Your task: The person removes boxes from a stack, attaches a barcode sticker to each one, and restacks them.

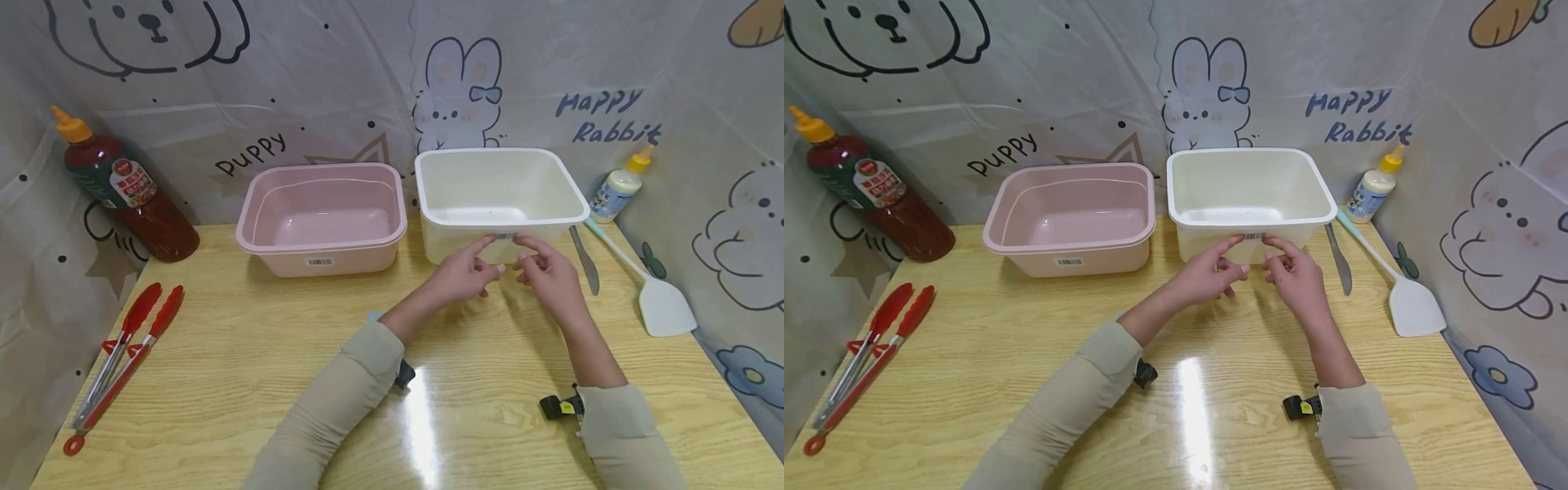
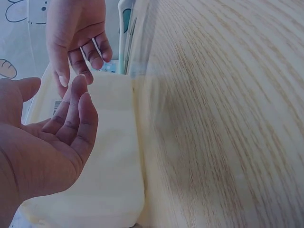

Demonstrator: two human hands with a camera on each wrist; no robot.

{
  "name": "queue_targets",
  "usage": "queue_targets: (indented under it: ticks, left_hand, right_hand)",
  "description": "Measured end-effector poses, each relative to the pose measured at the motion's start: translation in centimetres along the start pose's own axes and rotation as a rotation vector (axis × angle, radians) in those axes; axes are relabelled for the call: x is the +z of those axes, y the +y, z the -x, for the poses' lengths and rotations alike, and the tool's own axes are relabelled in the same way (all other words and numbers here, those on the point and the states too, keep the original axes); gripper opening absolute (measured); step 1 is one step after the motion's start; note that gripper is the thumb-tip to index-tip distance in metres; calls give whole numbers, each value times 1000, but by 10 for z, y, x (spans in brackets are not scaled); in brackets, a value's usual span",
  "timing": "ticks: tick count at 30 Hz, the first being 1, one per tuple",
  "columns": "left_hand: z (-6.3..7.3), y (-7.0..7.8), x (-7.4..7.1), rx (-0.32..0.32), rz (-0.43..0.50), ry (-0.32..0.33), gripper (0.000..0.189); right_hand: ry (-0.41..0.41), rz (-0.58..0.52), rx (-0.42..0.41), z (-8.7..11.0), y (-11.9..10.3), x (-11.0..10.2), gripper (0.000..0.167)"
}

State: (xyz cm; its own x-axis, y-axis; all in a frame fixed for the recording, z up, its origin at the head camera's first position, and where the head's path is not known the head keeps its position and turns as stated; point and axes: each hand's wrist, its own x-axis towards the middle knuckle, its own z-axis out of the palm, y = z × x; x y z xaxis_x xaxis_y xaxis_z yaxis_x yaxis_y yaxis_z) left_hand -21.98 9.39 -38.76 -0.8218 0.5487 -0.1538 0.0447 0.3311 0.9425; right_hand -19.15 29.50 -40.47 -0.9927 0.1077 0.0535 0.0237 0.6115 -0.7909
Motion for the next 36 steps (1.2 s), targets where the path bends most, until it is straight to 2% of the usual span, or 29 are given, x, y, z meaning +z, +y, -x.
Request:
queue_targets:
  ticks: [5,13,18,21,24,26,32,36]
  left_hand:
    - [4,-1,-2,2,1,3,69]
    - [11,-7,-7,6,-1,5,69]
    - [26,-9,-15,-10,-17,-12,68]
    - [40,-8,-22,-8,-111,11,70]
    - [54,-3,-34,-1,-241,63,74]
    - [64,1,-45,9,-295,94,78]
    - [94,8,-90,64,-335,167,84]
    - [107,9,-123,94,-396,237,89]
  right_hand:
    - [-36,16,-3,0,-3,0,43]
    - [-35,23,-5,2,-4,2,43]
    - [-90,42,-17,4,-4,7,45]
    - [-116,59,-47,7,-8,8,46]
    - [-133,93,-90,12,-13,4,48]
    - [-140,120,-124,15,-17,0,48]
    - [-158,161,-217,18,-32,-19,49]
    - [-165,190,-222,11,-43,-36,52]
